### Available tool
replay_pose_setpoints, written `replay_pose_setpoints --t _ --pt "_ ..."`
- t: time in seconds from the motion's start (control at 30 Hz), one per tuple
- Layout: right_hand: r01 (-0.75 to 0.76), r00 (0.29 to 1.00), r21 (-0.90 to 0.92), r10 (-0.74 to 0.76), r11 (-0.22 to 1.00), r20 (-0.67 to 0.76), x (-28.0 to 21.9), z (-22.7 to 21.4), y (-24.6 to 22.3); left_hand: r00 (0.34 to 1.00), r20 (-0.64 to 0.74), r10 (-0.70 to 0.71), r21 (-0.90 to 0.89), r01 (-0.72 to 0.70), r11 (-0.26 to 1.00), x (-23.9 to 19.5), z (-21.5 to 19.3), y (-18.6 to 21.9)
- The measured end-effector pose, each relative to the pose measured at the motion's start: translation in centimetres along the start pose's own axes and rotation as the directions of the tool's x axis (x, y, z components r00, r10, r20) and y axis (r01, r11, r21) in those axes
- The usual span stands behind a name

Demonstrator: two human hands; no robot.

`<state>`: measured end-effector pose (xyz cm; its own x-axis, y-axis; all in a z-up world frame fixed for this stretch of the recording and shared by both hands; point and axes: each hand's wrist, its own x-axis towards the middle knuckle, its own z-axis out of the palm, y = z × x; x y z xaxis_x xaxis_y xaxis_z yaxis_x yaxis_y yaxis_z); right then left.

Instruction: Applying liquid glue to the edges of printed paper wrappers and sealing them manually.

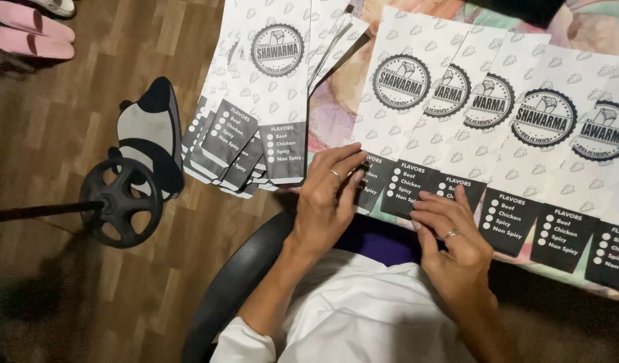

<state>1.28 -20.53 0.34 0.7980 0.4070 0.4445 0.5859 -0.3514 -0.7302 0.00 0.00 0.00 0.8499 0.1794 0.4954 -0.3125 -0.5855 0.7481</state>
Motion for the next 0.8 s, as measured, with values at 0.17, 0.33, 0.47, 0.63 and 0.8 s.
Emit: replay_pose_setpoints --t 0.17,0.33,0.47,0.63,0.8 --pt "0.011 1.000 -0.017 -0.011 1.000 0.014 0.0 -0.1 -0.1 0.957 0.272 0.104 0.217 -0.166 0.962 -1.2 -0.6 -1.5" --pt "0.066 0.996 -0.061 -0.062 0.996 0.056 -0.3 -0.1 0.1 0.955 0.270 0.120 0.424 -0.229 0.876 -1.3 0.4 -1.4" --pt "0.096 0.995 -0.084 -0.094 0.992 0.028 0.2 0.1 -0.5 0.963 0.247 0.107 0.386 -0.199 0.901 -1.6 0.1 -1.6" --pt "0.144 0.990 -0.093 -0.143 0.985 0.015 1.5 0.6 -1.7 0.965 0.190 0.179 0.126 -0.205 0.971 -1.8 -2.3 -1.7" --pt "0.259 0.963 -0.030 -0.256 0.965 0.081 2.7 2.9 -1.7 0.931 0.299 0.208 -0.041 -0.205 0.978 -2.3 -3.9 -2.4"
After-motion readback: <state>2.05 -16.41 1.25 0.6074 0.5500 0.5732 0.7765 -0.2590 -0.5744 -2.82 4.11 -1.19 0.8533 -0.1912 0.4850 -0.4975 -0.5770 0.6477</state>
